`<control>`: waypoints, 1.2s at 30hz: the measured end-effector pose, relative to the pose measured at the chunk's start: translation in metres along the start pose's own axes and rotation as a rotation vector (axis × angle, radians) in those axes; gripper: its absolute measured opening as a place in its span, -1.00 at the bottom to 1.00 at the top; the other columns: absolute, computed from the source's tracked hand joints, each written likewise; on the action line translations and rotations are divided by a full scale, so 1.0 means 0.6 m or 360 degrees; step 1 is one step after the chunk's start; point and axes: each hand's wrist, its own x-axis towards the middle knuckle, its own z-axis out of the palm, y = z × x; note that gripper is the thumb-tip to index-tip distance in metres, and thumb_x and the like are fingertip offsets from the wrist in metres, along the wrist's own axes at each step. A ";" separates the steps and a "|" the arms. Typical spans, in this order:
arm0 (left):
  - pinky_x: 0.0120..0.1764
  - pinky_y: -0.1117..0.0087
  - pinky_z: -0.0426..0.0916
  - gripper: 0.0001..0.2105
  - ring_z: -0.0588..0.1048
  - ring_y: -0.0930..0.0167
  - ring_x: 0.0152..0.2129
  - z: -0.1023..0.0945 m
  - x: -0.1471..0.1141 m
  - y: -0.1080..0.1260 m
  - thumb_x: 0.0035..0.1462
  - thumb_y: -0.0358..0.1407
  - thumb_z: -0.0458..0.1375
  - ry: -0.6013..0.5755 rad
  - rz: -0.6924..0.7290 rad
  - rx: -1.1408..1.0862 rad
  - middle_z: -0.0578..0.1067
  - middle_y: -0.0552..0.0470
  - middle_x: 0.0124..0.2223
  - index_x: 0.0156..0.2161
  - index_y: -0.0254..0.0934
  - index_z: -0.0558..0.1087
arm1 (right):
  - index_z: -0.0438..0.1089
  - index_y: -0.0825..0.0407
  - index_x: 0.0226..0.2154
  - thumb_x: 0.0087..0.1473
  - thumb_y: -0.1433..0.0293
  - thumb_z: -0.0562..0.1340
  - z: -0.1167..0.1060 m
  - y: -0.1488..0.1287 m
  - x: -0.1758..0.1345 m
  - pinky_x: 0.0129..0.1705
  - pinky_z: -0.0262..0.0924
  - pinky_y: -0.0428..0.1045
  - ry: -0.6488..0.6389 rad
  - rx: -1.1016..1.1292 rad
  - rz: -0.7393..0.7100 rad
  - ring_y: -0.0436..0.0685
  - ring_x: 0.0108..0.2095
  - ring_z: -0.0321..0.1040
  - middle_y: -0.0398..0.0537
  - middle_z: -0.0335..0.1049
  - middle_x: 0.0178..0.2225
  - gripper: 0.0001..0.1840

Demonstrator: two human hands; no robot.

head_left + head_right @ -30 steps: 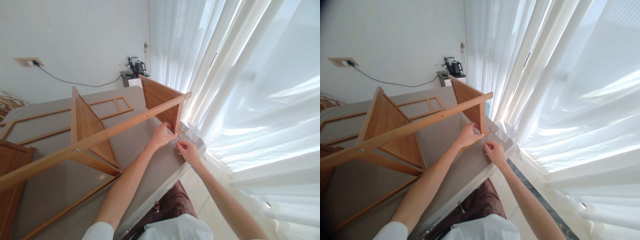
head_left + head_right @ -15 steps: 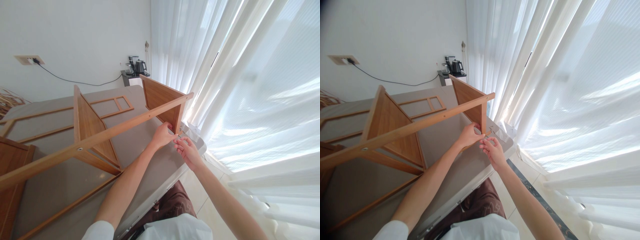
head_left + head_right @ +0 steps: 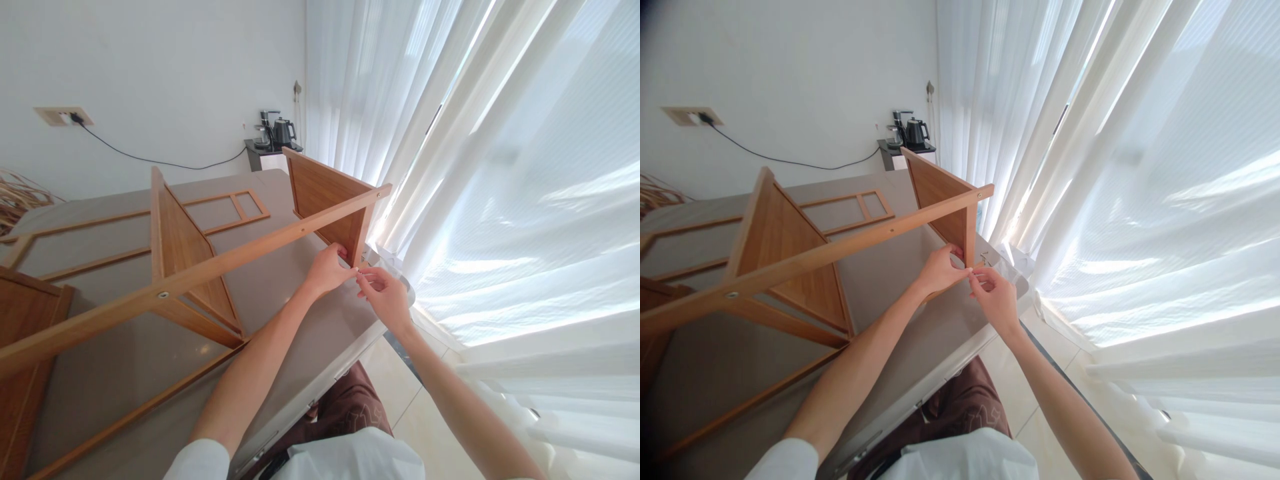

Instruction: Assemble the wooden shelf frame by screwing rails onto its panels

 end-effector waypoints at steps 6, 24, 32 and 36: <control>-0.16 0.30 0.49 -0.64 0.59 0.25 -0.18 0.000 -0.003 0.005 -0.05 -0.21 0.39 -0.0022 -0.0001 -0.0028 0.59 -0.08 -0.03 -0.15 -0.23 0.44 | 0.51 -0.01 -0.27 0.06 -0.02 0.33 -0.022 0.023 0.038 -0.34 0.38 0.02 0.0206 0.0034 -0.0015 0.16 -0.38 0.54 -0.02 0.58 -0.32 -0.58; -0.17 0.31 0.48 -0.68 0.59 0.28 -0.24 -0.005 -0.006 0.010 -0.04 -0.22 0.37 0.0004 0.0000 -0.0042 0.59 -0.04 -0.05 -0.17 -0.22 0.43 | 0.55 -0.05 -0.29 0.07 -0.02 0.28 -0.006 0.080 0.028 -0.46 0.34 0.02 -0.0229 -0.0052 0.0243 0.11 -0.54 0.44 -0.07 0.60 -0.43 -0.60; -0.18 0.31 0.48 -0.68 0.60 0.31 -0.29 -0.006 -0.006 0.013 -0.03 -0.26 0.36 0.0001 -0.0016 -0.0030 0.59 -0.04 -0.03 -0.16 -0.22 0.42 | 0.51 -0.03 -0.42 0.08 -0.18 0.22 0.011 0.063 0.009 -0.48 0.13 -0.05 -0.0338 -0.0026 0.0205 0.09 -0.56 0.31 -0.15 0.40 -0.67 -0.45; -0.16 0.31 0.48 -0.68 0.60 0.28 -0.24 -0.006 -0.006 0.013 -0.03 -0.25 0.36 -0.0009 -0.0034 -0.0030 0.59 -0.04 -0.04 -0.16 -0.22 0.43 | 0.46 -0.01 -0.42 0.05 -0.21 0.23 0.017 0.060 0.005 -0.52 0.07 -0.07 -0.0400 0.0203 0.0289 0.03 -0.60 0.21 -0.19 0.31 -0.68 -0.41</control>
